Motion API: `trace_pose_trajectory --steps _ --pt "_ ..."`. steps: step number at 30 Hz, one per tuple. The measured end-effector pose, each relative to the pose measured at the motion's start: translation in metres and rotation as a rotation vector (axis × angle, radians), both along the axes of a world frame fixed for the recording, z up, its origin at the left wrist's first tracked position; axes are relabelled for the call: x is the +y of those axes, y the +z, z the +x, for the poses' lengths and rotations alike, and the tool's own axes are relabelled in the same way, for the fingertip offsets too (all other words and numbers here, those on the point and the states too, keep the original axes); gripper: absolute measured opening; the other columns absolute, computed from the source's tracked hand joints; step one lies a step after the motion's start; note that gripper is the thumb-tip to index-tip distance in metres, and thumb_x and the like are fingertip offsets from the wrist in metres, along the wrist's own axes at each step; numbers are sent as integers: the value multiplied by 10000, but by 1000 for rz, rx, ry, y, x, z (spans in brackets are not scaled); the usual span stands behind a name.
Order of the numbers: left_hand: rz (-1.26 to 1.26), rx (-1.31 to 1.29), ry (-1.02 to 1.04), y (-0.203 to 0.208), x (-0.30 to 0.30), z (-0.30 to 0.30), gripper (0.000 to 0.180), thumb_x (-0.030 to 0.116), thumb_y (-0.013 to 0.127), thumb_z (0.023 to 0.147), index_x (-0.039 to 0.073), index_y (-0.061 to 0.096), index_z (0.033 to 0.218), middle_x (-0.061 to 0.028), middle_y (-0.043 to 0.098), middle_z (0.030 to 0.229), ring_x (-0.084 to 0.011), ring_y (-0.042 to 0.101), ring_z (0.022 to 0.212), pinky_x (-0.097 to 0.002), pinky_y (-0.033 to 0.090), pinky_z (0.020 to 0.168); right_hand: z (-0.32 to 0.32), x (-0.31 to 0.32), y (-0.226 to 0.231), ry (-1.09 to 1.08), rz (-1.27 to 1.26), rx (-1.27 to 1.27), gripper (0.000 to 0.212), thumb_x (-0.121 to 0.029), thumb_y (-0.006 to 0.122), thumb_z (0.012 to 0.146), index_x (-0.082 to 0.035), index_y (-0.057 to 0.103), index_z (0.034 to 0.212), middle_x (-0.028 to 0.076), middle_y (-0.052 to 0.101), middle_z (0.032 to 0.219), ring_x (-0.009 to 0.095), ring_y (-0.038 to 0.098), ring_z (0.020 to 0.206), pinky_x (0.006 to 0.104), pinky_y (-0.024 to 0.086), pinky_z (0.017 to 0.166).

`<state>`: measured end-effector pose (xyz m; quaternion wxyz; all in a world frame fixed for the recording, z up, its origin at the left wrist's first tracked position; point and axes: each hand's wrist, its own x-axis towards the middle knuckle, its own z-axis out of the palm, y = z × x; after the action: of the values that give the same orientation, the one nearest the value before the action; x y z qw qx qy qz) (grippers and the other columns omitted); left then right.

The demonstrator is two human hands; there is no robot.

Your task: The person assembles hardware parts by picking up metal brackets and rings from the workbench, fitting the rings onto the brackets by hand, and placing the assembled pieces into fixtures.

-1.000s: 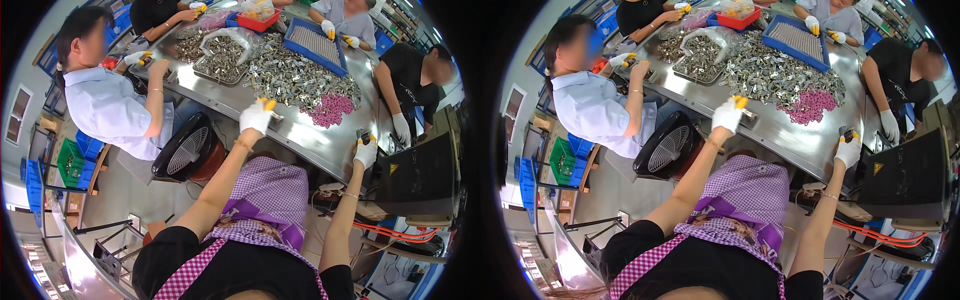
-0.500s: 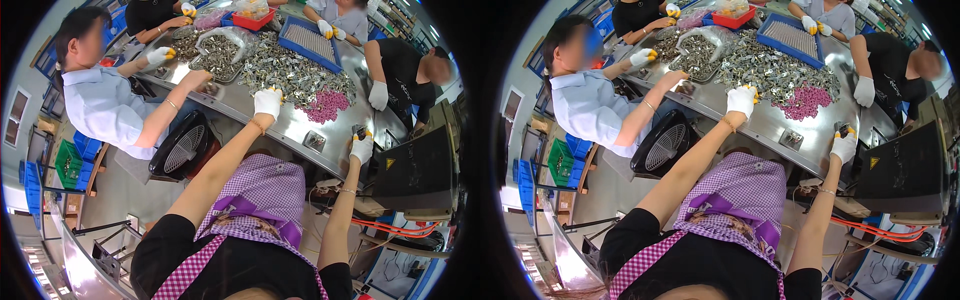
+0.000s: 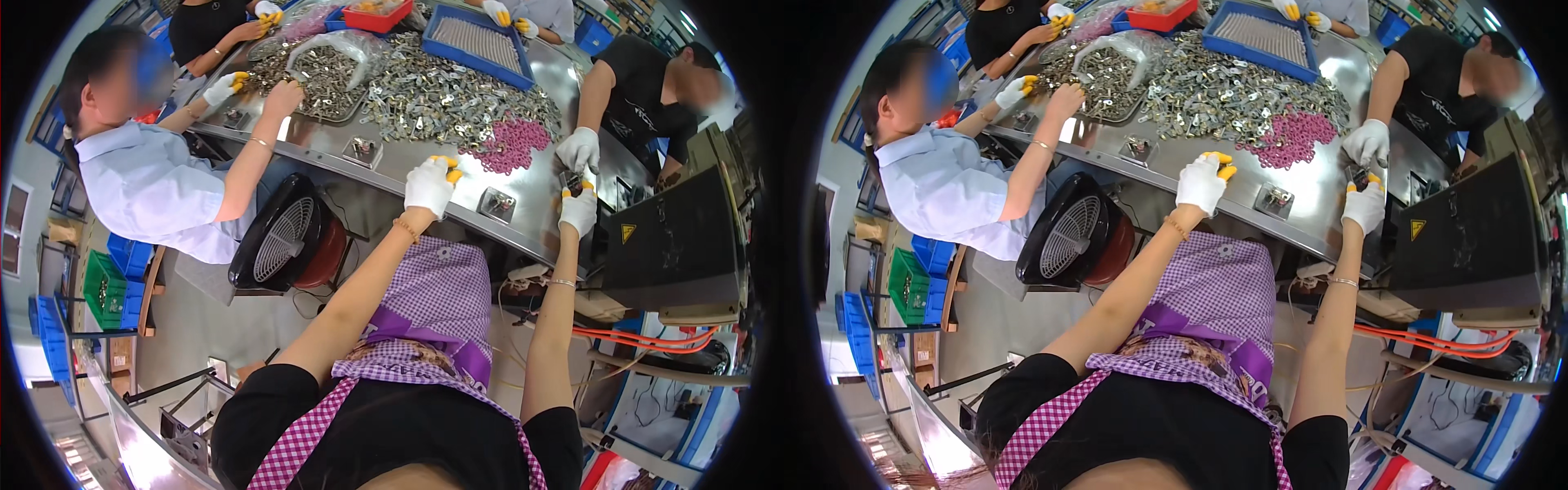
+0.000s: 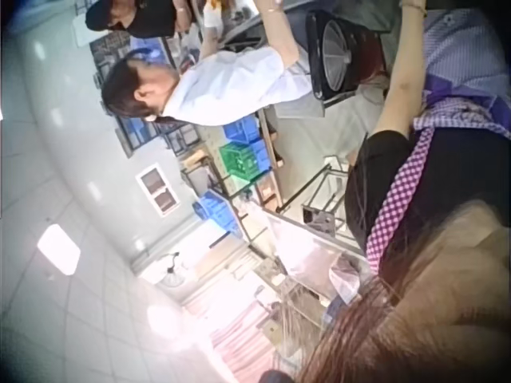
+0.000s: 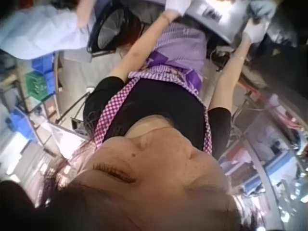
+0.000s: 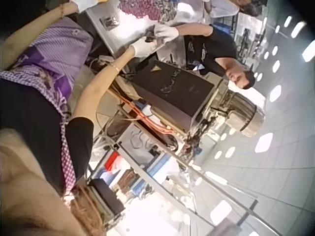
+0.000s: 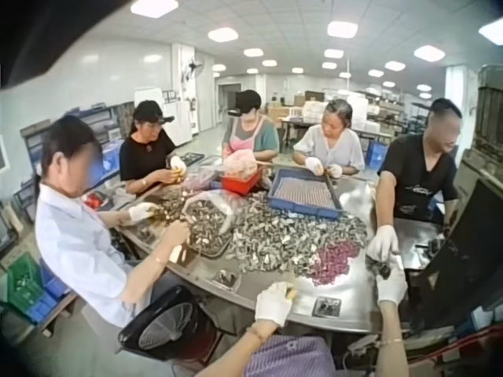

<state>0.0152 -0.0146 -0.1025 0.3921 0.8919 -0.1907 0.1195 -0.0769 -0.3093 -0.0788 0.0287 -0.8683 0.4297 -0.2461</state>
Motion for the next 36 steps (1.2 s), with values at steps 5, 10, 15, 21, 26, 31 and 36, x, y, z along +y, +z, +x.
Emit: trace_pose_trajectory --steps 5,10,15,21,26,31,36 --pt "159 -204 10 -11 7 -6 161 193 648 789 102 713 905 -53 690 872 -272 616 648 -370 493 622 0 -8 -8 19 -4 2 376 -329 670 801 -109 618 1101 109 647 985 312 644 811 400 519 745" --pt "124 -222 8 -15 7 -6 148 189 658 770 108 719 879 -57 682 861 -259 605 639 -365 486 612 -1 -9 -7 38 -38 -12 401 -328 668 804 -118 611 1141 104 643 977 308 644 802 400 520 741" --pt "126 -248 3 -18 10 -9 176 226 659 769 110 714 890 -68 662 839 -267 594 637 -373 475 602 4 5 3 15 -82 32 424 -318 664 811 -127 605 1184 97 641 984 299 640 791 393 519 745" --pt "169 -270 23 -8 9 -10 200 265 655 780 117 709 904 -79 640 827 -274 574 623 -383 464 598 34 19 -12 273 -27 -117 369 -286 637 835 -162 634 1182 100 658 947 293 627 755 377 506 735" --pt "180 -282 37 -7 9 -12 199 244 680 759 115 707 907 -73 645 806 -267 577 614 -373 470 590 53 49 -14 408 153 5 261 -243 629 846 -116 678 1069 105 679 914 279 629 777 354 491 731" --pt "178 -285 42 -17 7 -8 208 268 682 768 115 709 906 -75 642 799 -264 579 617 -371 470 589 40 62 -10 449 89 -70 233 -214 644 838 -61 683 1009 102 691 966 266 640 833 334 489 752" --pt "192 -279 61 -25 6 -3 214 273 679 776 112 714 912 -72 648 805 -259 581 619 -370 472 591 -7 97 6 614 -65 -271 205 -167 667 820 -36 684 975 95 695 1011 264 631 832 321 489 763"
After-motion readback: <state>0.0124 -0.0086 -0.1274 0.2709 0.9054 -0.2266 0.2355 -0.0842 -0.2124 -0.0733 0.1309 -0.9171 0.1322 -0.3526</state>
